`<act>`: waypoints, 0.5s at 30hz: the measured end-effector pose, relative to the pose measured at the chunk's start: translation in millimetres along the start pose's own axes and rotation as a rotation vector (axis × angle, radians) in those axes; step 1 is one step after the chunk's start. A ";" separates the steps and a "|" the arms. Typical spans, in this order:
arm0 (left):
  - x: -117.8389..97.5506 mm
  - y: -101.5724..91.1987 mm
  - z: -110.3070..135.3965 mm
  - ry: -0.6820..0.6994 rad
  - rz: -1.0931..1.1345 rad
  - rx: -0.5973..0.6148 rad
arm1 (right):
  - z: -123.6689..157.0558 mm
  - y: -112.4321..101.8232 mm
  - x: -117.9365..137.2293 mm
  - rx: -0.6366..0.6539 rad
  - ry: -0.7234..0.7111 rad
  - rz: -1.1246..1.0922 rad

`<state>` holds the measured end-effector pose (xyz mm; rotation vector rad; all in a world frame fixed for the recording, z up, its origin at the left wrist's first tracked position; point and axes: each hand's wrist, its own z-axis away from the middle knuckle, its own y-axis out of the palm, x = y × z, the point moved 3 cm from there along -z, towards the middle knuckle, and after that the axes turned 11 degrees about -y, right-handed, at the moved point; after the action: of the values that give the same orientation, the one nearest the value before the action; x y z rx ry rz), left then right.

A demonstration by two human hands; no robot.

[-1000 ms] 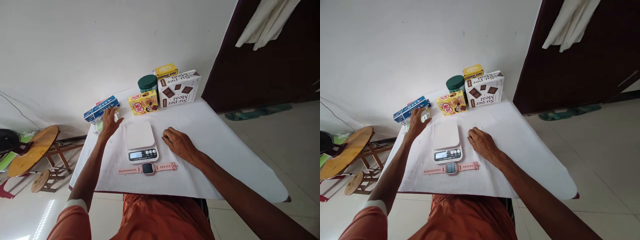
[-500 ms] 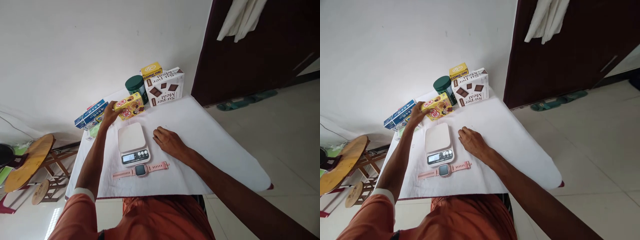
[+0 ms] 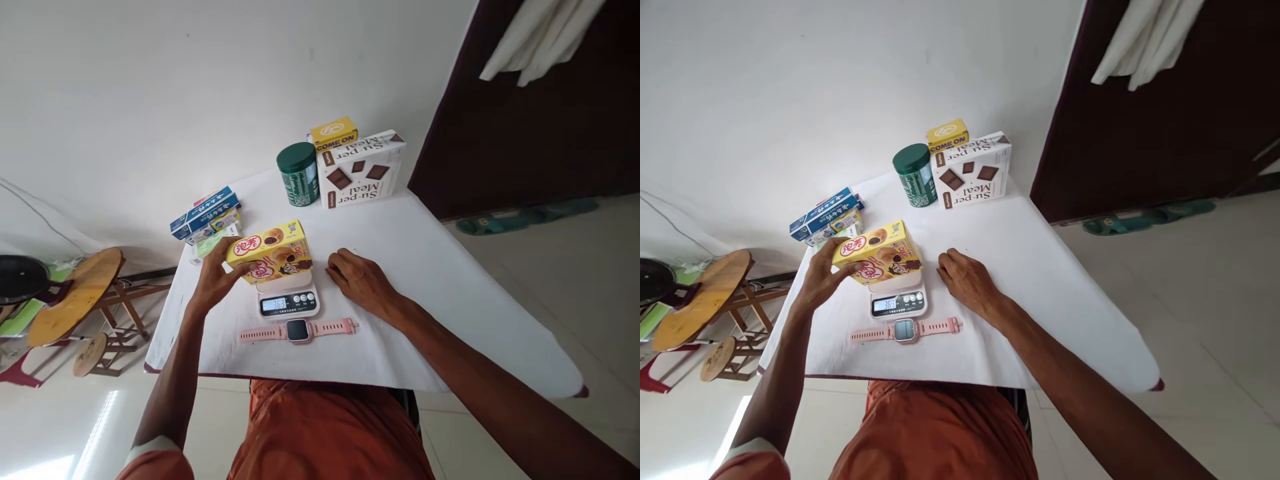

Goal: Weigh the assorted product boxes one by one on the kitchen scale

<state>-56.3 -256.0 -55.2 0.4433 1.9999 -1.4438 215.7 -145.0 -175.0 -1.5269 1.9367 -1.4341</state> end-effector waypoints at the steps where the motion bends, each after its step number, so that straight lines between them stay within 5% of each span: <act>1: 1.0 2.5 3.2 0.001 0.007 -0.007 | 0.6 0.1 -0.2 -0.017 -0.010 -0.006; 15: 24.8 18.4 21.3 -0.065 0.069 -0.064 | 3.6 3.8 -4.8 -0.100 -0.085 -0.056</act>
<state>-57.7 -271.8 -89.3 0.4283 1.9544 -1.3316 218.1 -143.0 -181.4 -1.6699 1.9570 -1.2889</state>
